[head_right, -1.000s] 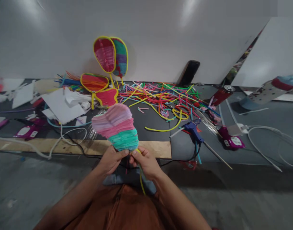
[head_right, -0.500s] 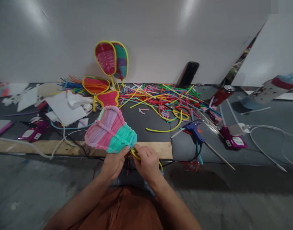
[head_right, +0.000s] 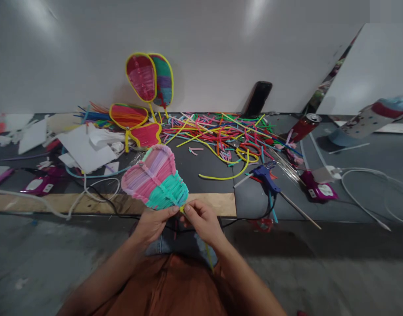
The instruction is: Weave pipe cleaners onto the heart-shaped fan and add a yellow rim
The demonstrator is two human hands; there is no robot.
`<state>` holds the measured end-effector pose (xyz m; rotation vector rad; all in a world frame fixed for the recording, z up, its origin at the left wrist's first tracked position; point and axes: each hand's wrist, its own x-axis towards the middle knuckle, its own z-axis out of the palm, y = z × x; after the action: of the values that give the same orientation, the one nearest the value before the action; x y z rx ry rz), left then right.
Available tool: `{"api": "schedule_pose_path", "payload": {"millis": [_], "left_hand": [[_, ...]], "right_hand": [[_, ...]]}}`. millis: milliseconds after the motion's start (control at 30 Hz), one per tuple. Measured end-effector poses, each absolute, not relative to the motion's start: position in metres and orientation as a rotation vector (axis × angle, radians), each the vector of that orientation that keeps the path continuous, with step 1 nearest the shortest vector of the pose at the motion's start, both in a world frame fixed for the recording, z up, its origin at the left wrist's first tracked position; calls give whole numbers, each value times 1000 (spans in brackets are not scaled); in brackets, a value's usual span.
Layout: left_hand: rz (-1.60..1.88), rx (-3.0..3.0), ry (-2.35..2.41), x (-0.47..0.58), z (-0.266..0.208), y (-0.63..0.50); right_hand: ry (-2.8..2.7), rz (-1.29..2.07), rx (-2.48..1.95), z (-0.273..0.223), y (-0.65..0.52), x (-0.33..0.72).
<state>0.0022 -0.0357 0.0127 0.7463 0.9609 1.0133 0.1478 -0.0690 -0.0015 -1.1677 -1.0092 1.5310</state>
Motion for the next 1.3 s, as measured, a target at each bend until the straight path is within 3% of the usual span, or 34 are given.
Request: {"api": "schedule_pose_path", "payload": {"millis": [200, 333, 433, 700, 833, 1133, 1300], "left_hand": [[797, 733, 820, -7, 16, -30], [830, 697, 836, -7, 17, -26], [920, 644, 844, -2, 17, -25], [905, 771, 875, 3, 12, -43], [1019, 790, 1079, 6, 7, -49], [1158, 733, 1098, 1, 10, -40], [1100, 704, 1060, -2, 13, -39]], "right_hand": [[-671, 2038, -951, -9, -67, 147], [-607, 2086, -826, -6, -69, 138], [-754, 1766, -949, -1, -71, 132], [-1644, 469, -1409, -4, -69, 139], [-1813, 217, -1392, -8, -69, 135], [-1699, 555, -1319, -5, -75, 140], [-1299, 1197, -1279, -1, -73, 143]]}}
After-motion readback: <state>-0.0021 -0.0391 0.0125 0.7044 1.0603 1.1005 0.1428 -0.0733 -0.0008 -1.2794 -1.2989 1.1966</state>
